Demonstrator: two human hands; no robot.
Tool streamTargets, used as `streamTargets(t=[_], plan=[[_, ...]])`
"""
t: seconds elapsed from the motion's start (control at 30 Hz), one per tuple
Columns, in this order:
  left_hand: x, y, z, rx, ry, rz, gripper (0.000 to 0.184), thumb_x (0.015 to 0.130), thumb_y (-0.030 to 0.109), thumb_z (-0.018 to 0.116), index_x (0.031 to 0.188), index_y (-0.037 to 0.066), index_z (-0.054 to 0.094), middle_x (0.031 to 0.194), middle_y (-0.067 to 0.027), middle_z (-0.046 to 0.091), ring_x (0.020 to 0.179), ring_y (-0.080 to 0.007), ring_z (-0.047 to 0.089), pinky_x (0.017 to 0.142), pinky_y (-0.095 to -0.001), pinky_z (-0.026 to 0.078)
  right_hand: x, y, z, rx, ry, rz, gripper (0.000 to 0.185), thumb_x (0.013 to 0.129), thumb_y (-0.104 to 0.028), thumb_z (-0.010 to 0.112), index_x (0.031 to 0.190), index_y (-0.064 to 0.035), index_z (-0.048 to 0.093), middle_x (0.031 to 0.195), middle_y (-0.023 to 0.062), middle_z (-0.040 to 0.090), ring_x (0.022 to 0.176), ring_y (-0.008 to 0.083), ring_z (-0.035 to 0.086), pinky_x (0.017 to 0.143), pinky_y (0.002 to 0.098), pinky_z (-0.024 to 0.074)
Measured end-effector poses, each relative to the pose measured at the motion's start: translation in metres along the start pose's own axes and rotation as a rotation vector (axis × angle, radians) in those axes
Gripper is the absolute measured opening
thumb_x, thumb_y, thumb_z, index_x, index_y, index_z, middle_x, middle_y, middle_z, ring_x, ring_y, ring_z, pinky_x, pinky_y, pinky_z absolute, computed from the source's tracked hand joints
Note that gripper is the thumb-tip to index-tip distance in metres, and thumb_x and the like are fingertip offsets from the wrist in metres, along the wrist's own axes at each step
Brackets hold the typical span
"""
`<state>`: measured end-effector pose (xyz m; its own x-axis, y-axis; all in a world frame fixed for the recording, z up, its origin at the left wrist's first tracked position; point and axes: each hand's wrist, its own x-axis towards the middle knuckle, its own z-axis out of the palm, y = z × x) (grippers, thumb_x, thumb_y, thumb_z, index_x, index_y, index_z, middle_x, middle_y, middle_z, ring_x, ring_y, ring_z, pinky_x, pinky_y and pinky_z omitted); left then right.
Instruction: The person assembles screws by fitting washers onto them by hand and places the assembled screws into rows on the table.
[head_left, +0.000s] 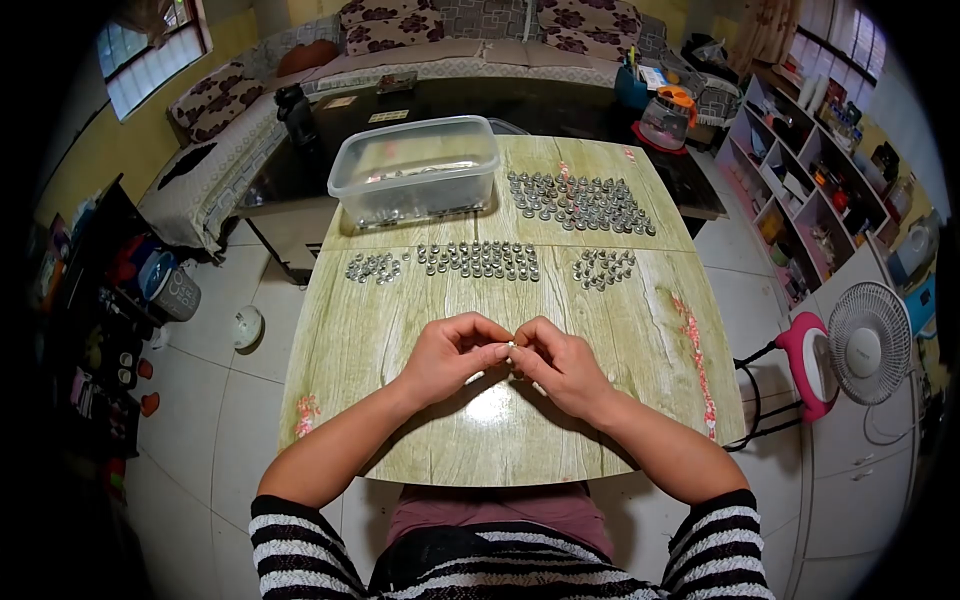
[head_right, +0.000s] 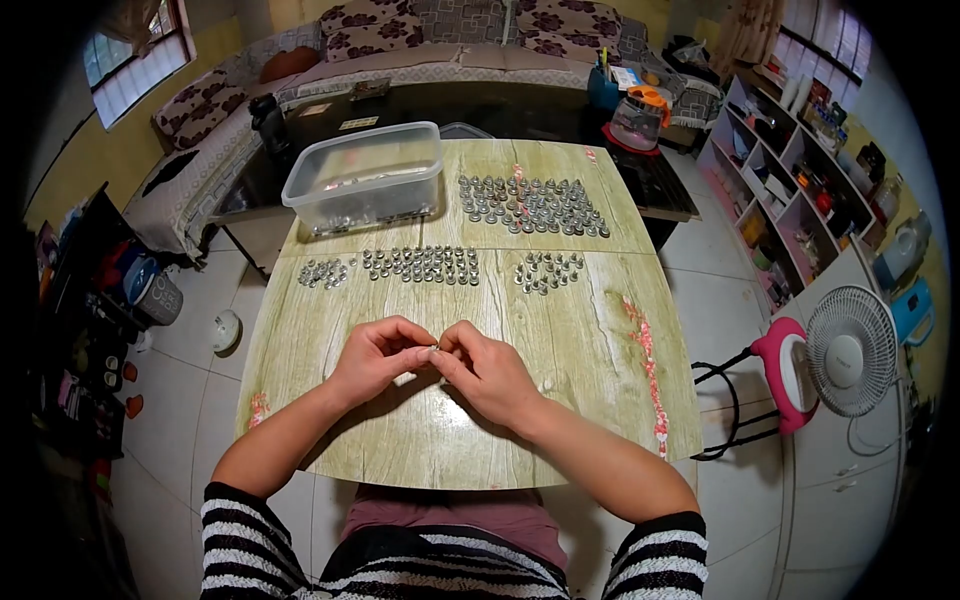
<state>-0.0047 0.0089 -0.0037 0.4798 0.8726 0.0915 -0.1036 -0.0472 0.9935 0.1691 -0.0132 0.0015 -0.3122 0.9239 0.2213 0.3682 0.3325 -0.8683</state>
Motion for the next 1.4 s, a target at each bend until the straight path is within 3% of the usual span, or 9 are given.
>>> streamTargets(t=[0.37, 0.43, 0.67, 0.83, 0.93, 1.07, 1.13, 1.23, 1.4], plan=[[-0.0006, -0.0021, 0.0002, -0.001, -0.010, 0.003, 0.014, 0.076, 0.006, 0.058, 0.088, -0.001, 0.055, 0.079, -0.0046, 0.058, 0.072, -0.0082, 0.055, 0.065, -0.0210, 0.046, 0.0002, -0.0015, 0.0009, -0.030, 0.067, -0.046, 0.025, 0.083, -0.027, 0.047, 0.076, -0.0020, 0.048, 0.059, 0.0114, 0.052, 0.054, 0.0241, 0.053, 0.050, 0.0312, 0.0405], [-0.0011, -0.0024, 0.0020, -0.017, -0.015, -0.020, 0.014, 0.076, 0.006, 0.058, 0.088, -0.001, 0.055, 0.079, -0.0046, 0.058, 0.072, -0.0083, 0.055, 0.064, -0.0209, 0.046, -0.0001, 0.0003, -0.0015, 0.168, -0.090, 0.190, 0.027, 0.083, -0.028, 0.047, 0.075, -0.0016, 0.048, 0.059, 0.0105, 0.053, 0.053, 0.0209, 0.054, 0.049, 0.0308, 0.0404], [-0.0007, -0.0030, 0.0012, -0.028, -0.012, 0.012, 0.014, 0.076, 0.006, 0.058, 0.089, -0.001, 0.055, 0.079, -0.0040, 0.058, 0.072, -0.0079, 0.055, 0.064, -0.0203, 0.046, 0.0004, 0.0028, -0.0008, 0.162, -0.111, 0.209, 0.026, 0.083, -0.028, 0.047, 0.077, -0.0023, 0.049, 0.059, 0.0084, 0.053, 0.053, 0.0167, 0.053, 0.048, 0.0278, 0.0396], [-0.0003, -0.0040, 0.0000, -0.013, -0.012, -0.021, 0.012, 0.076, 0.005, 0.057, 0.086, -0.002, 0.055, 0.079, -0.0050, 0.059, 0.073, -0.0096, 0.056, 0.066, -0.0225, 0.047, 0.0008, 0.0000, 0.0004, -0.006, 0.034, -0.002, 0.023, 0.083, -0.025, 0.047, 0.077, -0.0026, 0.050, 0.059, 0.0082, 0.053, 0.052, 0.0169, 0.052, 0.048, 0.0275, 0.0396], [-0.0012, -0.0039, 0.0017, -0.044, -0.035, -0.020, 0.012, 0.076, 0.004, 0.057, 0.086, -0.002, 0.055, 0.079, -0.0051, 0.058, 0.073, -0.0099, 0.056, 0.066, -0.0226, 0.047, 0.0005, 0.0013, -0.0018, 0.181, -0.081, 0.213, 0.022, 0.083, -0.024, 0.048, 0.078, -0.0026, 0.049, 0.060, 0.0090, 0.053, 0.053, 0.0175, 0.052, 0.049, 0.0276, 0.0401], [-0.0009, 0.0014, 0.0008, -0.002, -0.006, -0.008, 0.012, 0.076, 0.005, 0.058, 0.086, -0.002, 0.055, 0.079, -0.0053, 0.058, 0.072, -0.0099, 0.056, 0.065, -0.0226, 0.047, 0.0002, 0.0063, 0.0026, 0.133, 0.001, 0.101, 0.020, 0.082, -0.022, 0.049, 0.080, -0.0023, 0.048, 0.063, 0.0102, 0.053, 0.055, 0.0184, 0.052, 0.051, 0.0280, 0.0406], [0.0005, -0.0010, -0.0019, -0.015, 0.006, 0.003, 0.013, 0.076, 0.005, 0.058, 0.086, -0.001, 0.055, 0.079, -0.0045, 0.058, 0.071, -0.0087, 0.055, 0.065, -0.0215, 0.046, 0.0006, 0.0055, 0.0052, 0.115, 0.027, -0.002, 0.016, 0.083, -0.018, 0.049, 0.081, -0.0026, 0.048, 0.063, 0.0027, 0.051, 0.056, 0.0057, 0.048, 0.049, 0.0196, 0.0386], [0.0002, 0.0000, -0.0012, -0.040, 0.026, -0.005, 0.013, 0.076, 0.006, 0.058, 0.087, -0.001, 0.056, 0.079, -0.0035, 0.058, 0.070, -0.0073, 0.055, 0.064, -0.0203, 0.046, -0.0004, 0.0028, 0.0054, 0.026, 0.037, -0.030, 0.017, 0.081, -0.019, 0.051, 0.081, -0.0023, 0.048, 0.068, 0.0117, 0.054, 0.057, 0.0210, 0.053, 0.052, 0.0288, 0.0412], [0.0007, 0.0010, -0.0030, -0.038, -0.013, -0.053, 0.014, 0.076, 0.007, 0.058, 0.088, -0.001, 0.056, 0.078, -0.0030, 0.058, 0.069, -0.0071, 0.055, 0.063, -0.0200, 0.046, -0.0015, 0.0030, 0.0071, 0.002, 0.053, -0.056, 0.017, 0.081, -0.019, 0.051, 0.080, -0.0025, 0.048, 0.066, 0.0118, 0.054, 0.056, 0.0219, 0.053, 0.052, 0.0292, 0.0413]])
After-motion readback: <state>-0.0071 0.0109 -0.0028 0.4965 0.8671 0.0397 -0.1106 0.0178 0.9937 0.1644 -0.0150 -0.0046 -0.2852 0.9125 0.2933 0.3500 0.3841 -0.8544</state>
